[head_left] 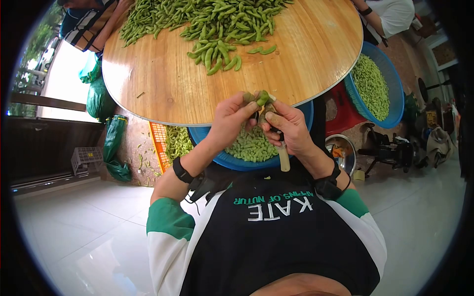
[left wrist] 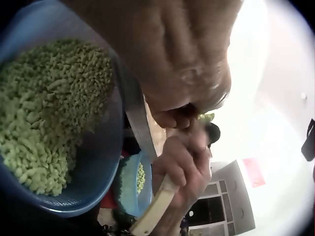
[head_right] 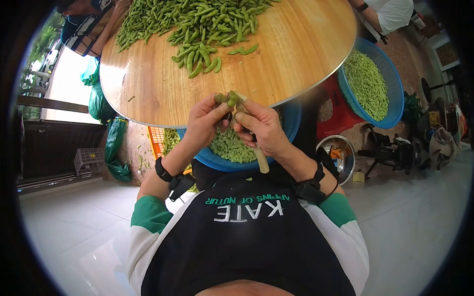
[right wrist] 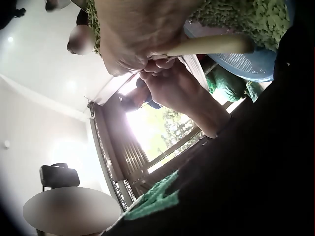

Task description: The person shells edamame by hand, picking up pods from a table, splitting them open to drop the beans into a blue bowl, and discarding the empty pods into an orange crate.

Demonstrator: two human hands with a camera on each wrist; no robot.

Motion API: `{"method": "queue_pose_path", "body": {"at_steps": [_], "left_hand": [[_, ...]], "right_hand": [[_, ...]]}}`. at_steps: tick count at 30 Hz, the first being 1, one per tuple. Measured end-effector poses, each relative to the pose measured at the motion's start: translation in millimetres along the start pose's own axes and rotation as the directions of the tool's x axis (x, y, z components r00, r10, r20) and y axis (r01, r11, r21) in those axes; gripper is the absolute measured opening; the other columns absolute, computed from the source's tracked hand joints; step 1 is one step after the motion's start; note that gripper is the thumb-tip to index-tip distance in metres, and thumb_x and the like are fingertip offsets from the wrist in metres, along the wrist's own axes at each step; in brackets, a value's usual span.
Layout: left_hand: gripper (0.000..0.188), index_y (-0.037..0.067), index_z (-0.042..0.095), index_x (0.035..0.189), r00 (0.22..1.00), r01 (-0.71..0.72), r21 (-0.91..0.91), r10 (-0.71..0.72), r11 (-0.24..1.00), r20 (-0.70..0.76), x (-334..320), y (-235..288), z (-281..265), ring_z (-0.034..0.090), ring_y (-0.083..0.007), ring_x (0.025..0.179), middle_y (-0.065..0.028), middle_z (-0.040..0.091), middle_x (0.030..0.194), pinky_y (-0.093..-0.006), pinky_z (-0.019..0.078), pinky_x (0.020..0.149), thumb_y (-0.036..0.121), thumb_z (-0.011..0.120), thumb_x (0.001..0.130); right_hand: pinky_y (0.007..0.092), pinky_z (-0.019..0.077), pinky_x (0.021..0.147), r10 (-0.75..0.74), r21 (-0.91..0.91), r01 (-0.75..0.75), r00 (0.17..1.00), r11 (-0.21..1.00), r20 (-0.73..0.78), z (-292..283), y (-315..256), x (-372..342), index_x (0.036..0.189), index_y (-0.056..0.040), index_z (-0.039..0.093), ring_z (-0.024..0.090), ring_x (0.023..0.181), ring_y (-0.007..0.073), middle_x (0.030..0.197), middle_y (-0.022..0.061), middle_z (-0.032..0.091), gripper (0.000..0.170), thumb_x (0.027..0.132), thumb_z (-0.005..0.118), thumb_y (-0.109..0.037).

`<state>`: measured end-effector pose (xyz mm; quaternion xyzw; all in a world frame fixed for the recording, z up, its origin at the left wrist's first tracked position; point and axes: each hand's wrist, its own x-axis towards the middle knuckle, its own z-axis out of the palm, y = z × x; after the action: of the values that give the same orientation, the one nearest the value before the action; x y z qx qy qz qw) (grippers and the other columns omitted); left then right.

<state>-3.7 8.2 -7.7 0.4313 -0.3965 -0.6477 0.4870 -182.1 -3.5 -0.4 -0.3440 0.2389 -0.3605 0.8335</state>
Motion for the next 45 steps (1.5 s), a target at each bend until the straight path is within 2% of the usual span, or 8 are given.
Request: {"method": "queue_pose_path", "body": {"at_steps": [4,6,16,18,24,37,39,45], "left_hand": [[0.013,0.002,0.059,0.096,0.976,0.211,-0.276,-0.187,0.938,0.112,0,10,-6,0.051,-0.0053,0.057,-0.0003,0.058,0.074,-0.0184,0.0387,0.048,0.014,0.056,0.093],[0.011,0.003,0.059,0.090,0.900,0.388,-0.472,-0.215,0.791,0.380,3,8,-13,0.049,-0.0061,0.053,-0.0010,0.057,0.072,-0.0192,0.0364,0.044,0.013,0.058,0.089],[0.009,0.003,0.058,0.076,0.972,0.229,-0.270,-0.236,0.935,0.009,0,15,1,0.045,-0.0079,0.045,-0.0027,0.055,0.067,-0.0200,0.0320,0.038,0.008,0.054,0.083],[0.009,0.003,0.058,0.074,0.958,0.280,-0.236,-0.285,0.931,0.010,-2,16,4,0.044,-0.0081,0.044,-0.0030,0.054,0.067,-0.0210,0.0296,0.036,0.009,0.055,0.081],[0.009,0.002,0.056,0.073,0.918,0.397,-0.213,-0.384,0.893,0.102,1,10,-2,0.042,-0.0098,0.041,-0.0042,0.053,0.064,-0.0239,0.0252,0.035,0.008,0.056,0.079],[0.008,0.002,0.056,0.075,0.887,0.462,-0.243,-0.438,0.853,0.149,-1,13,3,0.042,-0.0102,0.041,-0.0063,0.054,0.065,-0.0254,0.0256,0.034,0.008,0.055,0.080],[0.010,0.002,0.057,0.074,0.903,0.430,-0.096,-0.430,0.898,0.020,-3,14,7,0.043,-0.0087,0.042,-0.0051,0.055,0.066,-0.0237,0.0264,0.034,0.009,0.054,0.081],[0.013,0.005,0.057,0.069,0.883,0.469,-0.031,-0.468,0.883,0.020,-24,30,15,0.046,-0.0061,0.044,0.0003,0.053,0.061,-0.0206,0.0292,0.036,0.010,0.055,0.080]], "right_hand": [[0.0181,0.0331,0.041,-0.009,-0.160,0.020,0.998,0.987,0.068,-12,2,2,0.126,-0.0016,0.049,0.039,0.049,0.0054,0.077,0.0038,0.055,0.031,0.096,0.047,-0.010],[0.0175,0.0322,0.041,0.080,-0.002,-0.081,0.985,0.997,0.150,-16,-2,4,0.121,-0.0033,0.053,0.042,0.050,0.0039,0.077,0.0005,0.056,0.027,0.095,0.050,-0.010],[0.0196,0.0390,0.047,-0.128,-0.334,0.121,0.992,0.935,0.000,-15,1,4,0.127,0.0010,0.049,0.049,0.058,0.0060,0.086,0.0045,0.059,0.039,0.090,0.059,-0.007],[0.0203,0.0464,0.063,-0.509,-0.704,0.411,0.857,0.580,0.080,-15,3,10,0.127,0.0024,0.049,0.056,0.073,0.0063,0.096,0.0047,0.061,0.045,0.085,0.064,0.000],[0.0281,0.0490,0.077,-0.476,-0.793,0.481,0.833,0.374,0.281,-23,-7,11,0.121,0.0031,0.055,0.062,0.089,0.0167,0.100,0.0138,0.063,0.045,0.079,0.069,-0.004],[0.0259,0.0480,0.080,-0.261,-0.771,0.358,0.931,0.526,0.255,-26,-17,13,0.117,0.0034,0.055,0.062,0.090,0.0166,0.100,0.0109,0.064,0.041,0.076,0.064,0.003],[0.0280,0.0497,0.070,-0.418,-0.881,0.432,0.848,0.193,0.324,-23,-11,14,0.109,0.0025,0.057,0.064,0.078,0.0217,0.089,0.0140,0.063,0.036,0.074,0.062,0.002],[0.0308,0.0472,0.058,-0.455,-0.879,0.465,0.807,0.101,0.375,-15,-13,6,0.099,0.0018,0.058,0.061,0.064,0.0223,0.078,0.0126,0.060,0.024,0.075,0.060,0.004]]}}
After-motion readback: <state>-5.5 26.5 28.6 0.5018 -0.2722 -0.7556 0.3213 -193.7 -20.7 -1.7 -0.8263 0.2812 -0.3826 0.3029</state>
